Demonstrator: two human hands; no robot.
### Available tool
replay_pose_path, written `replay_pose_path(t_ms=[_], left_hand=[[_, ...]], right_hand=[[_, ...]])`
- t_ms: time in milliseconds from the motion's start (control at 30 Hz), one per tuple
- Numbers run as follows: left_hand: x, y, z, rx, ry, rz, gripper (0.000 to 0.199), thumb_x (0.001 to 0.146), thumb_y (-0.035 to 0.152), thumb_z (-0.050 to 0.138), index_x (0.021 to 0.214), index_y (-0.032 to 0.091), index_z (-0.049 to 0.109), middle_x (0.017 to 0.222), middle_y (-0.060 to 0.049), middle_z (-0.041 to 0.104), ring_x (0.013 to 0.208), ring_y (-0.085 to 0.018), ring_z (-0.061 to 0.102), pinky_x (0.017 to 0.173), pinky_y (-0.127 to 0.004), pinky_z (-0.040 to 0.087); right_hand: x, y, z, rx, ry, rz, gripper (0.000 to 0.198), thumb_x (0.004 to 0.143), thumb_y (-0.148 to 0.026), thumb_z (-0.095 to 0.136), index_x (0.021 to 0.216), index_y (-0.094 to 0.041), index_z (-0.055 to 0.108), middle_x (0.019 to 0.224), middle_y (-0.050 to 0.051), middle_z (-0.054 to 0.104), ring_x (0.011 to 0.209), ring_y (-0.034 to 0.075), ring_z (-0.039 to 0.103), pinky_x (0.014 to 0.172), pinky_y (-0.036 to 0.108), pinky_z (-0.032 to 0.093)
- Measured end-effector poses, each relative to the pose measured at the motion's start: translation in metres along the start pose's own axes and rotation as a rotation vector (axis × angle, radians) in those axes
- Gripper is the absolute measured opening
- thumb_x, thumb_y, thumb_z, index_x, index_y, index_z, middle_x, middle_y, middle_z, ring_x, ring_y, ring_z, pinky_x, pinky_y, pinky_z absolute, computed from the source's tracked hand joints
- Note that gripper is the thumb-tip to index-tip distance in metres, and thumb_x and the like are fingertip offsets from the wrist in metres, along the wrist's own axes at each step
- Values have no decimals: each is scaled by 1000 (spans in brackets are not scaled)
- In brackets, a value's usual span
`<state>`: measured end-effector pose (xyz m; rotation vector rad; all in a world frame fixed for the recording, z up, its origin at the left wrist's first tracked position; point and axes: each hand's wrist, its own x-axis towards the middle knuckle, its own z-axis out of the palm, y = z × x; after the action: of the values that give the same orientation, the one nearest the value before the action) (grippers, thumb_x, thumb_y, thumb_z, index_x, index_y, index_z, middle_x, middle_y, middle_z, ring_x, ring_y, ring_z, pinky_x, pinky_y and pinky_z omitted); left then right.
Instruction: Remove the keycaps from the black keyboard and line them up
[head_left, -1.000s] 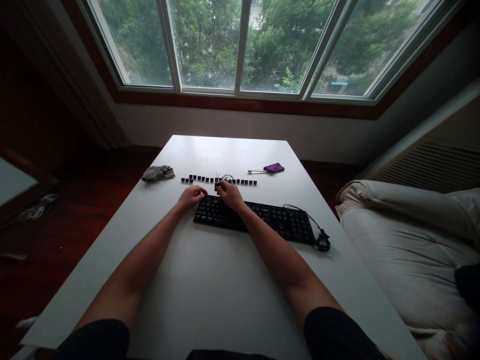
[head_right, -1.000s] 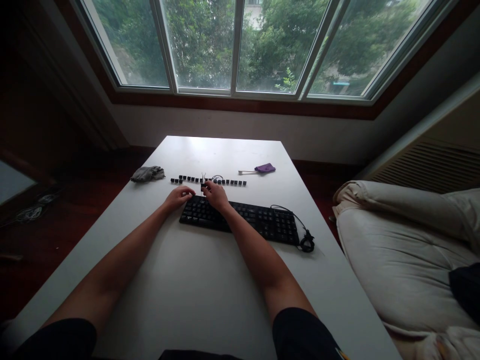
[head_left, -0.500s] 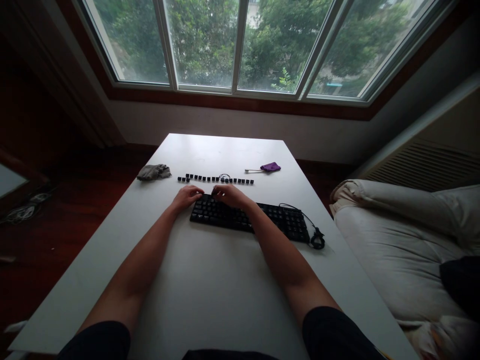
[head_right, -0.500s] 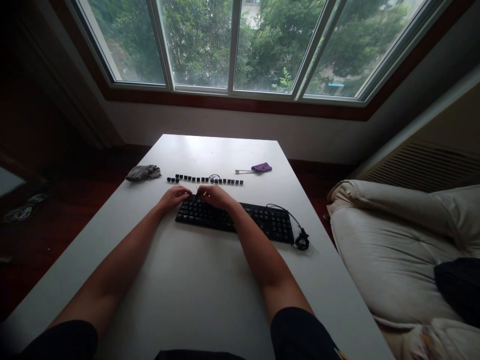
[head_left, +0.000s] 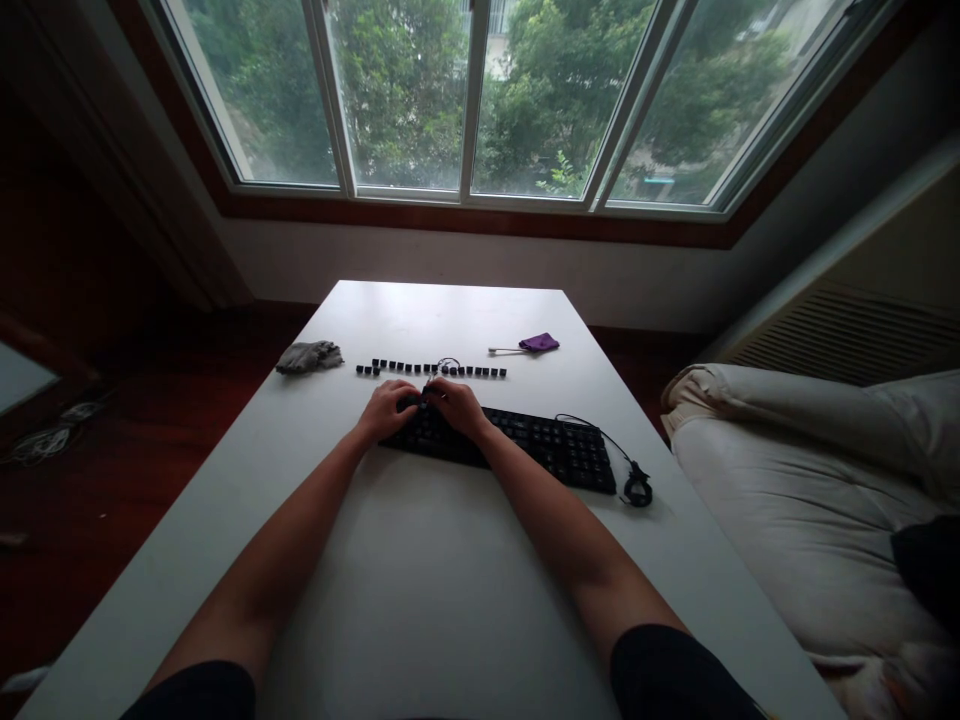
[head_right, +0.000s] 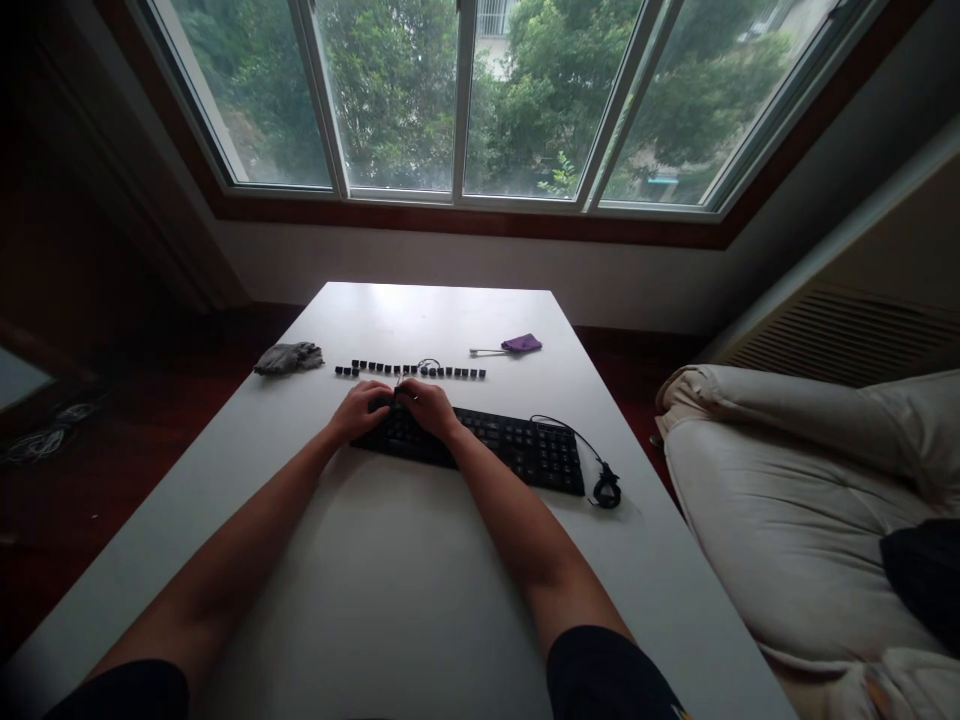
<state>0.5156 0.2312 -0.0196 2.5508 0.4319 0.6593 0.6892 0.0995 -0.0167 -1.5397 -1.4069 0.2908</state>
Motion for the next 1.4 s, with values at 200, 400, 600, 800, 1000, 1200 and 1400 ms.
replay_pose_path(t_ms=[200,400,600,800,1000,1200,1400], left_hand=[[4,15,6,14,-10,-10,42,87,33,67,129,26,65,111,-7,70,102,-27,66,94,-41,51],[4,16,4,-44,26,-34,28,92,40,63,116,25,69,100,-5,72,90,-23,68,85,-37,52],[2,16,5,-133,62,-47,24,91,39,65,110,25,71,99,-4,73,85,-21,69,82,-36,53],[0,10,2,-318,77,-64,27,92,43,63,108,22,71,100,-4,74,91,-21,69,86,-34,54],[-1,9,0,-420,50,-85,34,90,46,65,113,22,71,109,-5,74,94,-21,69,90,-36,53],[-2,6,0,-496,-7,-88,33,86,43,70,111,21,72,107,-6,75,96,-23,69,90,-36,53],[-2,3,3,-458,38,-114,33,82,44,75,105,21,71,101,-5,75,94,-23,69,89,-37,53]], right_hand=[[5,3,-3,386,230,129,27,91,-49,61,102,-24,61,84,1,73,76,18,73,69,30,60],[5,3,2,431,176,123,27,87,-48,67,98,-24,62,81,1,73,75,19,74,68,31,61],[3,1,2,441,143,137,27,85,-48,69,94,-24,62,78,1,72,72,20,73,69,33,62],[5,0,1,526,138,129,31,86,-51,68,93,-22,59,79,2,72,71,19,73,66,32,62],[6,2,3,610,99,133,34,84,-52,71,92,-22,58,80,2,73,71,18,73,65,29,61],[5,2,5,543,94,139,31,84,-51,71,92,-23,60,78,1,73,70,18,73,66,30,60],[2,-5,10,399,119,131,23,87,-45,68,96,-24,63,75,0,73,70,20,73,68,32,60]])
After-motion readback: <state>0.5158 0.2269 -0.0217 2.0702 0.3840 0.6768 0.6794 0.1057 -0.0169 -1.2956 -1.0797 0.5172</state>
